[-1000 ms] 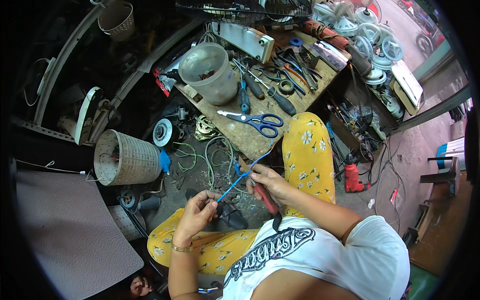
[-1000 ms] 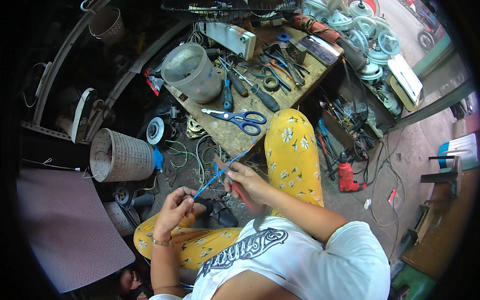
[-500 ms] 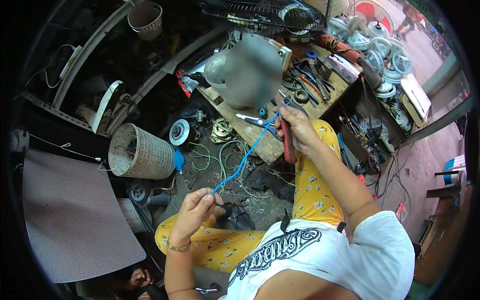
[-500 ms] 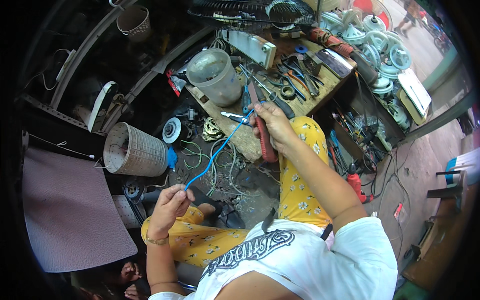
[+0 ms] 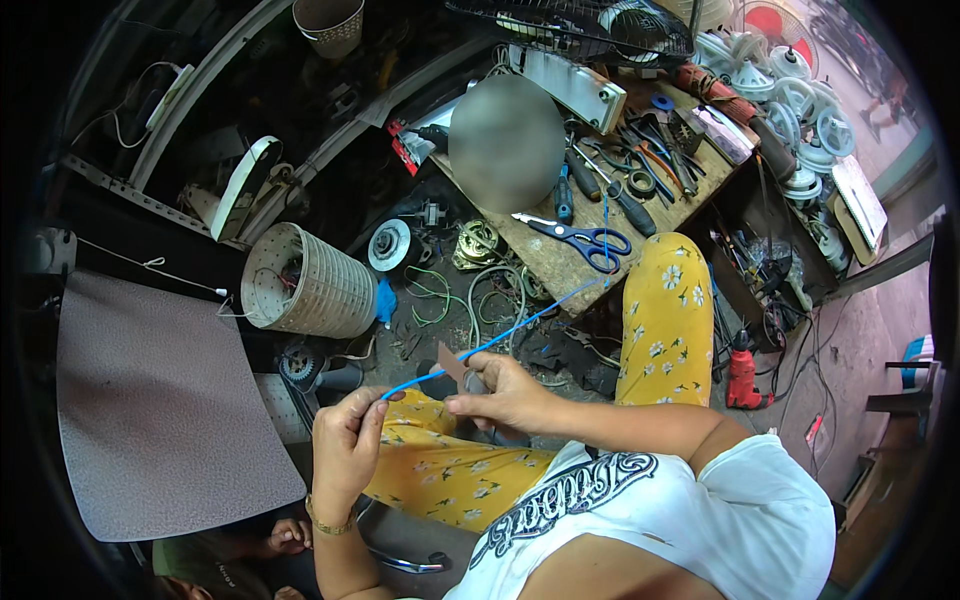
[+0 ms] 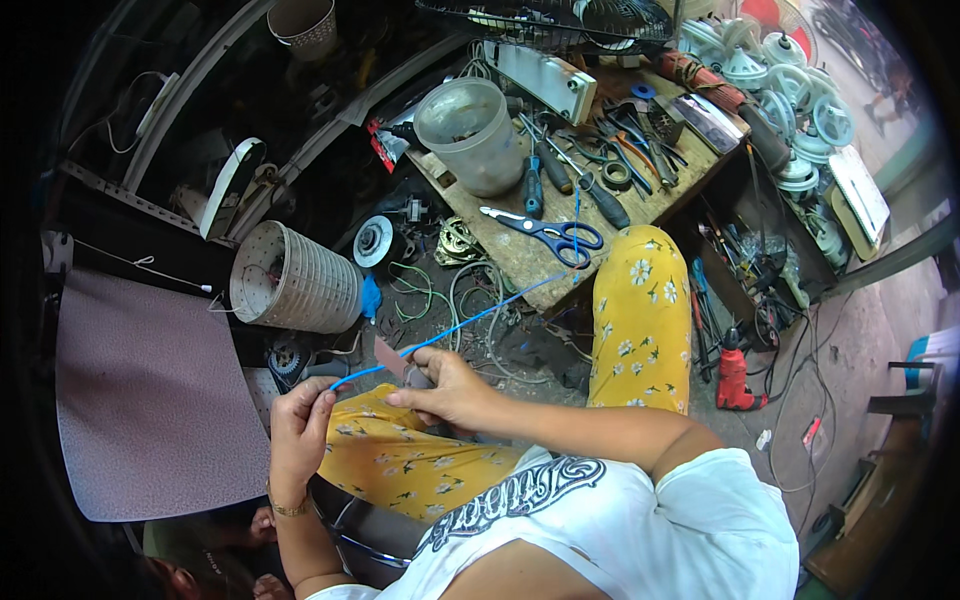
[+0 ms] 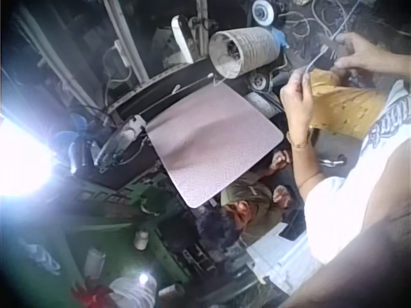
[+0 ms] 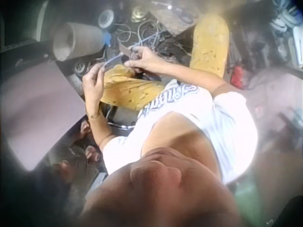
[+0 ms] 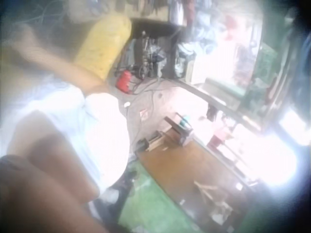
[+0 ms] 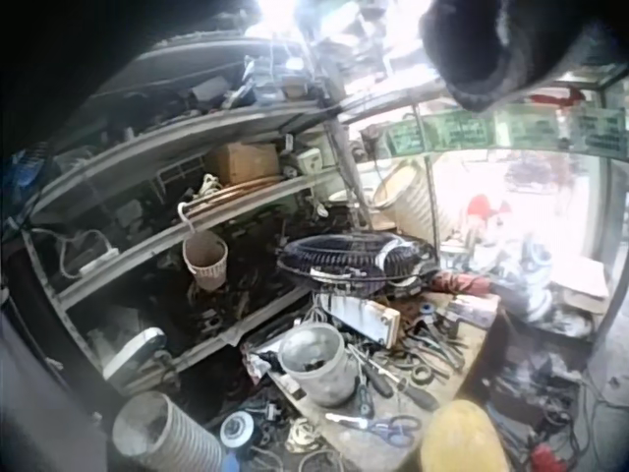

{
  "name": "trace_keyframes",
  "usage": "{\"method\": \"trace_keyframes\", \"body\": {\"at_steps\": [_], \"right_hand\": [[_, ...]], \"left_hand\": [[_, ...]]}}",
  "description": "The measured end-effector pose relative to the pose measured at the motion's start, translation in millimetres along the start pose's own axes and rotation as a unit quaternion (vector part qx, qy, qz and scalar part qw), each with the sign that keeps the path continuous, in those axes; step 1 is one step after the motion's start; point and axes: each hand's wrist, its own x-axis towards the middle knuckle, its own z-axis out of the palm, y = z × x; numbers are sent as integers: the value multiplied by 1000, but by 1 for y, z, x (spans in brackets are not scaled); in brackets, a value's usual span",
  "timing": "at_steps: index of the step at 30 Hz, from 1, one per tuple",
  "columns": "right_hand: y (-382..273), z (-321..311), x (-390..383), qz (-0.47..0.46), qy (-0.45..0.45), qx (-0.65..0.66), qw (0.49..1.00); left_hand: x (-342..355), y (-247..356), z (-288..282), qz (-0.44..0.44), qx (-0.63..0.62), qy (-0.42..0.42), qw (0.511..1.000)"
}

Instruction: The person strips insulation from electrical wires using wire cutters, twists the exposed wire ends together, and secures the connection with electrical tape.

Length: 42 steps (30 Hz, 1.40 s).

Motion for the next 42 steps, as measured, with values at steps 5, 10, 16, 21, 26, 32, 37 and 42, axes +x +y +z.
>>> {"method": "trace_keyframes", "body": {"at_steps": [5,10,16,21,26,32,37,42], "right_hand": [[5,14,7,36,154,-4,987],[18,3,15,-78,154,39,984],[8,-14,15,72,58,48,995],[12,6,-3,29,-28,3,999],[32,36,-12,7,-25,66,997],[32,49,-12,35,-21,81,996],[28,48,-14,38,-30,79,996],[29,44,-16,24,-44,79,996]], "left_hand": [[-13,0,10,0,-12,4,1000],[-32,4,33,-5,-113,-26,993],[-35,-2,33,-136,-324,-77,933],[-28,-16,21,-131,-269,-28,954],[-32,-13,21,-92,-236,-9,968],[-38,-5,19,-28,-106,7,994],[-38,-4,19,-43,-117,-10,992],[-37,-5,22,-37,-138,11,990]]}}
